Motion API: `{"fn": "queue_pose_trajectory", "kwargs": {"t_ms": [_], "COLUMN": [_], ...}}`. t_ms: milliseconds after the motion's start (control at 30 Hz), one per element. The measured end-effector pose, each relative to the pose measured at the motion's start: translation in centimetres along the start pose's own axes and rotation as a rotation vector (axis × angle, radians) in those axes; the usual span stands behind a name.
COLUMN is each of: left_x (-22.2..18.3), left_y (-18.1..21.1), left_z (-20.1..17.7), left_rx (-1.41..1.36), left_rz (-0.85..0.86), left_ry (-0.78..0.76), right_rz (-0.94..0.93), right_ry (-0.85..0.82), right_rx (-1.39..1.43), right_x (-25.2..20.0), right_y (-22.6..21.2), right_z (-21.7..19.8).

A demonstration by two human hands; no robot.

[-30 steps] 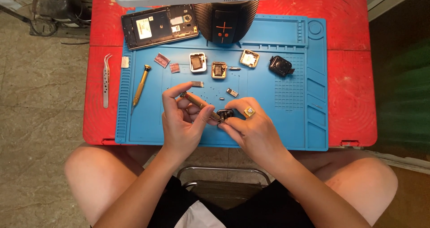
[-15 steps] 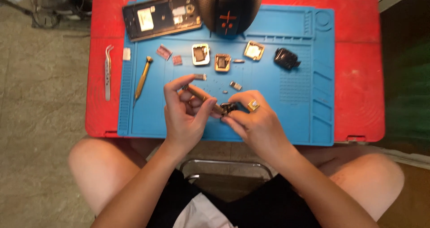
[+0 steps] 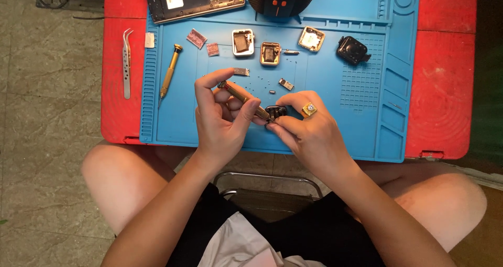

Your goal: Disassembling and cleaning the internal components of a small electronic device on a repair mat using precision tools.

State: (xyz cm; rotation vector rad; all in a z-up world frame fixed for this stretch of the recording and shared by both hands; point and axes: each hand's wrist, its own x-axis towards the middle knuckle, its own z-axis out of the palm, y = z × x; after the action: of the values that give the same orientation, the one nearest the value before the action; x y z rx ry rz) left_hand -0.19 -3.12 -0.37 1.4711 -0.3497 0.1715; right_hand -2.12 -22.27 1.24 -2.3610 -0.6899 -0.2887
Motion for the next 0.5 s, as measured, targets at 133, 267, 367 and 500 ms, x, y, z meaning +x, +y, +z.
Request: {"fn": "queue_pose_trajectory", "kwargs": {"t_ms": [133,267,367,500], "left_x": [-0.03,-0.01,0.00,-0.04], "left_y": [0.04,-0.01,-0.08,-0.20], "left_z": [0.01,-0.01,-0.02,-0.04], "left_rx": [0.014,0.023,0.023,0.019], "left_rz": [0.005,0.004,0.007,0.008], "left_ry": [-0.004,0.001,0.006,0.009], "right_rz": [0.007,0.021,0.016,0.009], "right_ry": [-0.004,-0.001,-0.001,0.002], "right_rx": [0.004,0.016,0.012,-0.003], "right_x": [-0.02,0.01,-0.01,-0.14], "right_y": [-0.14,-0.24,-0.26,-0.15], "right_z": [-0.08,-0.08,-0.08,0.10]}}
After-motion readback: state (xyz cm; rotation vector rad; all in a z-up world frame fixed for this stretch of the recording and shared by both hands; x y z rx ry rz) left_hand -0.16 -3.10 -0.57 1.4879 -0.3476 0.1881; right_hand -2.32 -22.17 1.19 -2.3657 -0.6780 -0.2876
